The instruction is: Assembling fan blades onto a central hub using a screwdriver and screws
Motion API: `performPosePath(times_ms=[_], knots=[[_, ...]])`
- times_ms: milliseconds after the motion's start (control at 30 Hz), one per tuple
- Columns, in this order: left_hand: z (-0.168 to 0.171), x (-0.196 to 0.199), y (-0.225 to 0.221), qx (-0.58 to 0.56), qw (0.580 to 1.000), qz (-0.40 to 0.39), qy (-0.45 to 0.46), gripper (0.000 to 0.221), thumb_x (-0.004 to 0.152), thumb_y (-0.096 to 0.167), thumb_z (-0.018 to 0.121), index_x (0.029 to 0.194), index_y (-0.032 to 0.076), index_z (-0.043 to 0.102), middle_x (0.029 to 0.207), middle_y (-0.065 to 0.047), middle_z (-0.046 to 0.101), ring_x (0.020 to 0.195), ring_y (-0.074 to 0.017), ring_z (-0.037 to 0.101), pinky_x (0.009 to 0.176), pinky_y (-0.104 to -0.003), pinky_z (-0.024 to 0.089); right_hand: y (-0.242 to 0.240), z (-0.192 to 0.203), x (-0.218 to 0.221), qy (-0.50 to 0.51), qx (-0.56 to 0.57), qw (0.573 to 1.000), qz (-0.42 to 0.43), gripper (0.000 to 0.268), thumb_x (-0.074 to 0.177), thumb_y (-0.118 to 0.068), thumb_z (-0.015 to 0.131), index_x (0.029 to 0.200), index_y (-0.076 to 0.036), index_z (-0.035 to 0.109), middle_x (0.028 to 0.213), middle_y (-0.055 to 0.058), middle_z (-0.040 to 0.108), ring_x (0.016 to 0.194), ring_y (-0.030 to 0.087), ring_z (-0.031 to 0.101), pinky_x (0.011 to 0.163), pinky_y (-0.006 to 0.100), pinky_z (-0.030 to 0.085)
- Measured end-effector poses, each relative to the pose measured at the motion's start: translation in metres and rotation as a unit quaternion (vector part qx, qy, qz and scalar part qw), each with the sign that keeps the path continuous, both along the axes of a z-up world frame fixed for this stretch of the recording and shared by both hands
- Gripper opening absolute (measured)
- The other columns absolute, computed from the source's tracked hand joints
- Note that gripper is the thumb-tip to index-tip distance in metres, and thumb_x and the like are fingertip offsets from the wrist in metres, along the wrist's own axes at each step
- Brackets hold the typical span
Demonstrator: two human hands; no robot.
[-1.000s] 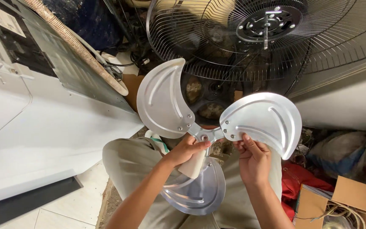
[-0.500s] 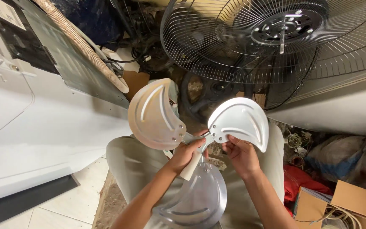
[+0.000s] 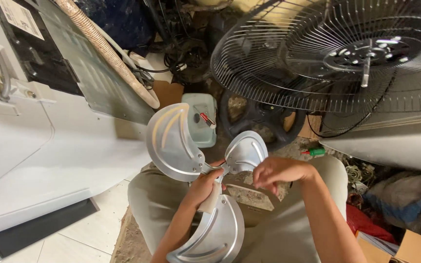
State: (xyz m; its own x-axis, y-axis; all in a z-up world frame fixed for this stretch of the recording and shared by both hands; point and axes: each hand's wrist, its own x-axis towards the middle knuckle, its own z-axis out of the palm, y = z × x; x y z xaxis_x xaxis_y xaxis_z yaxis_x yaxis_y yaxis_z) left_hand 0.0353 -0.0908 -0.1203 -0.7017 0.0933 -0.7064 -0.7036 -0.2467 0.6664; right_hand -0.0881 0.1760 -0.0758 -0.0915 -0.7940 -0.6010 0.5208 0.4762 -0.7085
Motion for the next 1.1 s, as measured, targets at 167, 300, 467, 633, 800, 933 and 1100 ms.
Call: performPosePath(times_ms=[167, 300, 467, 633, 800, 933, 1100], knots=[[-0.058, 0.000, -0.010, -0.031, 0.998, -0.004, -0.062, 0.052, 0.092, 0.029, 0.068, 0.143, 0.023, 0.064, 0.103, -0.024, 0.069, 0.072, -0.0295, 0.078, 0.060, -0.032, 0.065, -0.098, -0.119, -0.079, 0.098, 0.001, 0.937, -0.335, 0.018, 0.087, -0.019, 0.073, 0.088, -0.002, 0.075, 0.062, 0.011, 0.059, 0.047, 0.016, 0.056, 0.039, 0.026, 0.042], [-0.070, -0.002, -0.017, -0.059, 0.994, -0.001, -0.094, 0.051, 0.091, 0.027, 0.068, 0.141, 0.023, 0.065, 0.113, -0.025, 0.064, 0.075, -0.0314, 0.078, 0.065, -0.034, 0.068, -0.170, -0.234, -0.121, 0.232, 0.225, 0.940, -0.107, 0.042, 0.090, -0.036, 0.075, 0.125, -0.012, 0.072, 0.120, 0.019, 0.071, 0.113, 0.037, 0.071, 0.087, 0.046, 0.061], [0.004, -0.019, -0.019, -0.153, 0.964, -0.176, -0.129, 0.027, 0.100, 0.026, 0.042, 0.123, 0.019, 0.055, 0.157, 0.011, 0.048, 0.077, -0.0140, 0.075, 0.085, -0.028, 0.048, -0.218, -0.264, -0.111, 0.342, 0.282, 0.879, 0.173, 0.050, 0.099, -0.013, 0.048, 0.147, -0.023, 0.058, 0.142, 0.010, 0.053, 0.120, 0.029, 0.053, 0.092, 0.044, 0.048], [-0.153, 0.044, -0.032, -0.364, 0.859, -0.290, 0.212, 0.021, 0.076, 0.001, 0.077, 0.086, 0.001, 0.058, 0.155, -0.012, 0.050, 0.117, -0.0288, 0.067, 0.086, -0.043, 0.063, -0.242, -0.304, -0.099, 0.374, 0.366, 0.805, 0.280, 0.067, 0.101, -0.009, 0.040, 0.159, -0.040, 0.036, 0.160, 0.007, 0.028, 0.146, 0.033, 0.031, 0.108, 0.053, 0.047], [-0.077, 0.002, -0.026, -0.089, 0.978, 0.023, -0.188, 0.047, 0.093, 0.017, 0.058, 0.139, 0.019, 0.068, 0.071, -0.016, 0.069, 0.056, -0.0263, 0.074, 0.052, -0.036, 0.055, -0.232, -0.397, -0.091, 0.525, 0.346, 0.733, 0.258, 0.040, 0.101, -0.018, 0.048, 0.136, -0.018, 0.065, 0.140, 0.009, 0.055, 0.128, 0.032, 0.054, 0.095, 0.046, 0.054], [-0.161, 0.024, -0.037, -0.374, 0.836, -0.330, 0.229, 0.026, 0.074, 0.013, 0.078, 0.096, 0.002, 0.068, 0.151, -0.012, 0.055, 0.129, -0.0341, 0.058, 0.106, -0.041, 0.048, -0.230, -0.380, -0.106, 0.585, 0.297, 0.704, 0.271, 0.035, 0.099, -0.008, 0.051, 0.129, -0.015, 0.068, 0.127, 0.014, 0.056, 0.110, 0.035, 0.060, 0.082, 0.049, 0.057], [-0.171, 0.022, -0.048, -0.350, 0.864, -0.326, 0.159, 0.019, 0.085, 0.015, 0.068, 0.103, 0.011, 0.066, 0.158, -0.003, 0.048, 0.116, -0.0255, 0.070, 0.097, -0.042, 0.056, -0.197, -0.278, -0.117, 0.533, 0.210, 0.815, -0.084, 0.037, 0.098, -0.033, 0.050, 0.124, -0.031, 0.076, 0.114, 0.011, 0.059, 0.083, 0.041, 0.071, 0.071, 0.051, 0.057]])
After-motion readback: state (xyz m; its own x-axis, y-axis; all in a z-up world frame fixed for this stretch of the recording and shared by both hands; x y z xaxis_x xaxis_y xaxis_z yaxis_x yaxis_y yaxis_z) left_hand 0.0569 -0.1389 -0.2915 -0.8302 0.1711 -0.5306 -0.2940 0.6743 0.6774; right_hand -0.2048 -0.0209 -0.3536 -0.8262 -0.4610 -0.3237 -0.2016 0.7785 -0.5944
